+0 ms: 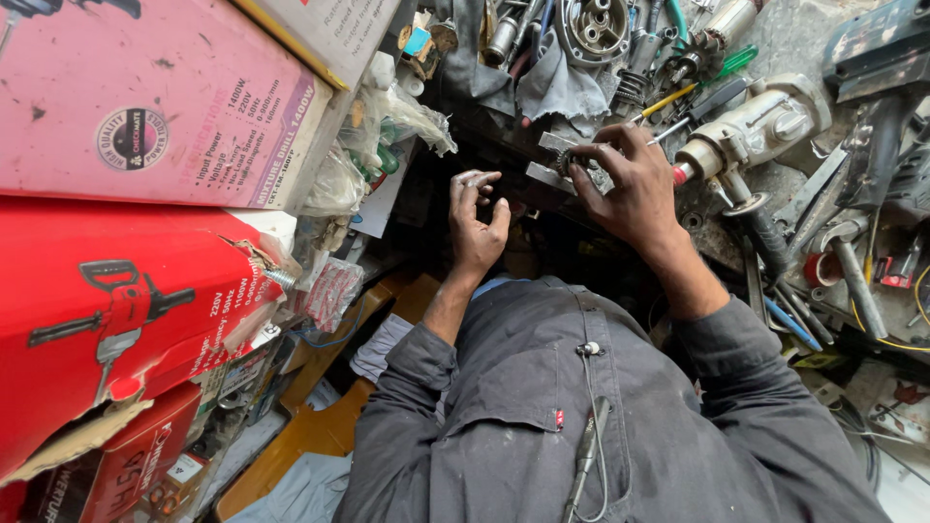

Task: The person works at a cluttered repair bench fitting gears and small metal components into a power tool gearbox housing. They press a gear onto a shaft by hand, use an adjustable wrench to tighten a part, and finally seat the geared shaft assembly into the round housing.

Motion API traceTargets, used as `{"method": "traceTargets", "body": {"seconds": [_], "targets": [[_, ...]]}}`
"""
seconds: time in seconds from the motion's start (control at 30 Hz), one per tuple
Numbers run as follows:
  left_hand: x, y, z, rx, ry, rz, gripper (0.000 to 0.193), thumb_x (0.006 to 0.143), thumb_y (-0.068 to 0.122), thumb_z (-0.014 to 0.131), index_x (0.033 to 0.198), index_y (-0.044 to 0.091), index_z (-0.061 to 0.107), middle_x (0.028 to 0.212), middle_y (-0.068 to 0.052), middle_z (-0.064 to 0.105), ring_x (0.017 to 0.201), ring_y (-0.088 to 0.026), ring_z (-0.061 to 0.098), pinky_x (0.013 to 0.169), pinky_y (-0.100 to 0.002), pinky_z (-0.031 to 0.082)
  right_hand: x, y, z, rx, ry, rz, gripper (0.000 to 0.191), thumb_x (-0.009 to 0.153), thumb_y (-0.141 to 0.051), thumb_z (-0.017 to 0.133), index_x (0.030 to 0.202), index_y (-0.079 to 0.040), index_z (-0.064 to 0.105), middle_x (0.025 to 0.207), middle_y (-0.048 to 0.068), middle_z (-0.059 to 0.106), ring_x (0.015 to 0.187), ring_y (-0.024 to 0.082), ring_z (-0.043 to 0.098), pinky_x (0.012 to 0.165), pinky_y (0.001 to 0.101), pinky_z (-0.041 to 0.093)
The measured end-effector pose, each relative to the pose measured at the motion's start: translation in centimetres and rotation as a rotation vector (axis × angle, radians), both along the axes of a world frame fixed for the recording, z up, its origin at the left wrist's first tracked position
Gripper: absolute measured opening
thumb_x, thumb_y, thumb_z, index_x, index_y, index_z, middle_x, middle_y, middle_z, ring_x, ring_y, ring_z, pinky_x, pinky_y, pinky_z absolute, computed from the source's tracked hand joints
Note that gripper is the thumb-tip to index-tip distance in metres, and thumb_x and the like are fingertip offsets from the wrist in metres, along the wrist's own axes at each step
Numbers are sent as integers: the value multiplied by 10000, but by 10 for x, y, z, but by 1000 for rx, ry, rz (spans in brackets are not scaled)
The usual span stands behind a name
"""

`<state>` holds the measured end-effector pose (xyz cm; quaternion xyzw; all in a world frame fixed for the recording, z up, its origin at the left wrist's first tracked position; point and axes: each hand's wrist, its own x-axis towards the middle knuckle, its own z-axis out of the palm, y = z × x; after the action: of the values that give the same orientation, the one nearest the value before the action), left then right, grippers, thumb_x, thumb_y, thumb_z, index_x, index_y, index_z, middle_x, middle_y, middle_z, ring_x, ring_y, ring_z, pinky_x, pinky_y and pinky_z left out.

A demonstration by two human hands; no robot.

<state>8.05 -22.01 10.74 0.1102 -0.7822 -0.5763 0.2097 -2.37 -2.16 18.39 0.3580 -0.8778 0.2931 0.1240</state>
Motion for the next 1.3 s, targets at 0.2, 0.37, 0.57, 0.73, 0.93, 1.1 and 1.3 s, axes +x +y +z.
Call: {"method": "traceTargets", "body": {"seconds": [0.2, 0.37, 0.57, 0.73, 0.93, 1.1, 1.3], "targets": [[0, 3, -2, 7, -2, -20, 352, 868, 3, 646, 1214, 70, 657, 1236, -77, 558, 1037, -177, 593, 881, -309, 518, -1, -2, -5, 108, 29, -132, 414, 875, -408, 913, 858, -74, 669, 1025, 93, 627, 991, 295, 628, 832, 442, 484], [-1, 2, -4, 21, 1, -12, 357, 865, 2, 648, 1216, 68, 656, 1235, -78, 548, 1036, -179, 591, 877, -310, 519, 1, -2, -6, -11, -5, -43, 266, 954, -293, 837, 1045, -69, 724, 1117, 103, 616, 1066, 298, 619, 901, 419, 500], [-4, 4, -4, 1, -1, -19, 355, 865, -5, 650, 1213, 65, 658, 1235, -80, 555, 1029, -178, 601, 872, -308, 525, 0, -4, -7, 30, 3, -133, 425, 845, -381, 907, 915, -37, 667, 1053, 123, 616, 1007, 328, 613, 847, 452, 486], [-5, 4, -4, 8, 7, -32, 345, 880, -8, 646, 1218, 58, 652, 1243, -84, 547, 1037, -178, 596, 877, -304, 537, 1, -2, -7, -32, -49, -53, 230, 936, -247, 846, 1021, -71, 724, 1121, 104, 632, 1049, 298, 620, 888, 415, 502], [-8, 8, -3, 13, 10, -40, 356, 873, -14, 652, 1223, 53, 654, 1239, -89, 548, 1031, -181, 598, 883, -313, 536, -2, -5, -7, 8, -32, -117, 322, 891, -310, 895, 946, -72, 684, 1097, 97, 628, 1051, 302, 619, 868, 444, 498], [-9, 8, -3, -2, 46, -34, 353, 877, -18, 649, 1222, 54, 657, 1245, -89, 550, 1041, -182, 600, 896, -312, 547, -3, 2, 1, -14, -44, 16, 200, 941, -231, 836, 1080, -113, 753, 1147, 97, 619, 1077, 298, 603, 882, 410, 500], [-12, 10, 1, -7, 22, -48, 356, 865, -19, 657, 1212, 59, 655, 1238, -88, 549, 1023, -174, 597, 868, -295, 541, -1, -6, 0, 136, 74, -47, 234, 906, -272, 843, 1011, -99, 726, 1122, 85, 613, 1075, 299, 582, 933, 435, 428]]}}
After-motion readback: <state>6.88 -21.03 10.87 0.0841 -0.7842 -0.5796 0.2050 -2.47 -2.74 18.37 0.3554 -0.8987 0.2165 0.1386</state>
